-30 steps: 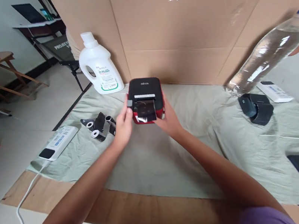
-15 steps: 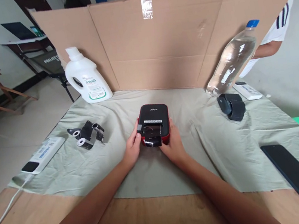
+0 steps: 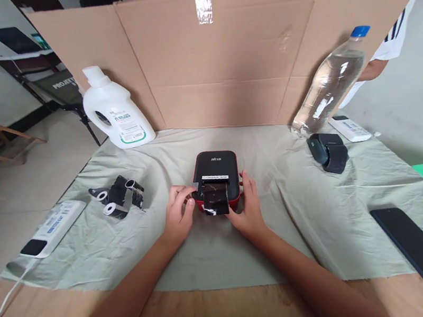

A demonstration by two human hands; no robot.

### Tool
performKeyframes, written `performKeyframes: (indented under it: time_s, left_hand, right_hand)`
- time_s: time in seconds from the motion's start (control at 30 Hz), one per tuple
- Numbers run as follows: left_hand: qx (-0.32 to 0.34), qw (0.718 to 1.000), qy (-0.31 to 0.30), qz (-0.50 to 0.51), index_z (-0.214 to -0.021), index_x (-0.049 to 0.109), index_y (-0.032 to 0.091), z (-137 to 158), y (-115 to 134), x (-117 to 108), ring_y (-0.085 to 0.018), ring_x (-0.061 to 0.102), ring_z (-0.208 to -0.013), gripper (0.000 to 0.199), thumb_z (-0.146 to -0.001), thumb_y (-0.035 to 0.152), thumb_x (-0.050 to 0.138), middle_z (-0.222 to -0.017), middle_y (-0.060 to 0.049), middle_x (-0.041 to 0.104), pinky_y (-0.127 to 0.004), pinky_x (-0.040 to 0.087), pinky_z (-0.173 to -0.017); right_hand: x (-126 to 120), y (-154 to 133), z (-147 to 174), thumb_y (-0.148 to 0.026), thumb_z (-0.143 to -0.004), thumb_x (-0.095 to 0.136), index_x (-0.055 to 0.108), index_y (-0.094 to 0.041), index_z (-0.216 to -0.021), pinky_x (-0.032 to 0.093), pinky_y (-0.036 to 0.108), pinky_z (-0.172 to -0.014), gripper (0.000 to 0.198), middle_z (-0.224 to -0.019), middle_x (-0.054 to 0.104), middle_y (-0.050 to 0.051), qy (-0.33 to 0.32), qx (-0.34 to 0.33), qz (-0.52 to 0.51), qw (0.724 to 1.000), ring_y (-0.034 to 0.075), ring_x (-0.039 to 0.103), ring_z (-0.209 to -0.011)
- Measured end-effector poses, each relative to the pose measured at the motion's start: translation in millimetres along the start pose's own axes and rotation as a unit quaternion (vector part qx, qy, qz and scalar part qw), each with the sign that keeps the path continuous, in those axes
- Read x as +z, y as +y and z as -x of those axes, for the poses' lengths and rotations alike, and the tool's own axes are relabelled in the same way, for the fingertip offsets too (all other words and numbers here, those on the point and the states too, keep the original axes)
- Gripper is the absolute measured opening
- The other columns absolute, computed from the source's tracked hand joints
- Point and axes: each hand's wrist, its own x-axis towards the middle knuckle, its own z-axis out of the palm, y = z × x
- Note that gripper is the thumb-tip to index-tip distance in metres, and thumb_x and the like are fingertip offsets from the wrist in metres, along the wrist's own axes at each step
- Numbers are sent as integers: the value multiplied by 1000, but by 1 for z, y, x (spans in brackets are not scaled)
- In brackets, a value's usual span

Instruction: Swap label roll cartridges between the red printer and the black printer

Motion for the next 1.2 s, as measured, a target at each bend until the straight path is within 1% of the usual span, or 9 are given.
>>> performKeyframes:
  time_s: [0.2, 0.47, 0.57, 0.63, 0.77, 0.87, 1.0, 1.1, 1.2]
  left_hand:
    - [-44, 997, -54, 10, -121, 62, 27, -4, -4, 1, -22, 66, -105, 35, -102, 39, 36, -115, -5, 70, -34, 50, -94]
    - [-36, 990, -89, 100, -134, 58, 25, 0, -9, -1, -23, 61, -123, 40, -102, 40, 40, -132, -6, 66, -37, 47, -108]
    - [-12, 988, -78, 135, -136, 59, 22, 0, -10, -3, -23, 62, -123, 42, -102, 39, 40, -132, -7, 66, -36, 47, -109]
    - [0, 986, -74, 147, -137, 58, 22, 0, -10, -4, -22, 62, -123, 42, -102, 38, 41, -134, -7, 65, -36, 47, -109]
    - [6, 985, -73, 155, -138, 58, 22, 0, -9, -6, -21, 62, -123, 42, -102, 36, 41, -136, -6, 64, -33, 46, -109]
    - [0, 984, -83, 156, -140, 56, 24, 0, -8, -7, -20, 62, -124, 42, -102, 35, 42, -138, -4, 63, -33, 47, -109]
    - [-6, 983, -93, 155, -141, 55, 26, 0, -6, -10, -20, 62, -123, 42, -101, 34, 43, -139, -3, 62, -33, 47, -108]
    - [-17, 983, -101, 154, -142, 54, 27, 0, -3, -13, -19, 62, -124, 42, -101, 34, 42, -140, -1, 62, -32, 47, -108]
    - [-28, 982, -108, 155, -143, 53, 28, 0, 0, -17, -19, 61, -126, 43, -102, 36, 41, -141, 0, 60, -32, 46, -109]
  right_hand:
    - [-2, -1, -3, -42, -84, 66, 18, -32, -159, 46, 63, -102, 90, -139, 46, 16, -15, 3, -2, 1000, 36, 50, -127]
    - [-11, 6, -1, -38, -88, 58, 23, -37, -158, 53, 59, -91, 78, -145, 44, 13, -33, -1, -33, 999, 37, 53, -124]
    - [-26, 6, -20, -31, -89, 54, 44, -30, -148, 54, 48, -84, 59, -141, 50, 13, -14, -20, -33, 999, 31, 58, -114]
    - [-33, 1, -47, -27, -90, 53, 64, -24, -123, 52, 42, -82, 35, -126, 61, 11, -9, -29, 20, 999, 25, 62, -99]
    - [-26, -8, -115, -32, -89, 51, 73, -22, -104, 49, 36, -69, 29, -99, 73, 7, -189, -3, 162, 969, 21, 63, -73]
    - [-6, -13, -150, -30, -83, 55, 77, -26, -99, 47, 42, -81, 28, -96, 75, 6, -375, -29, 296, 878, 29, 67, -90]
    - [20, -21, -164, -26, -77, 62, 77, -28, -85, 42, 47, -89, 17, -88, 74, 7, -503, -39, 382, 775, 35, 65, -100]
    - [25, -21, -164, -26, -78, 58, 75, -24, -87, 43, 47, -89, 19, -92, 74, 9, -522, -14, 376, 765, 33, 66, -99]
    - [10, -13, -161, -30, -79, 54, 74, -23, -94, 45, 49, -94, 26, -106, 74, 13, -483, -8, 324, 814, 34, 65, -107]
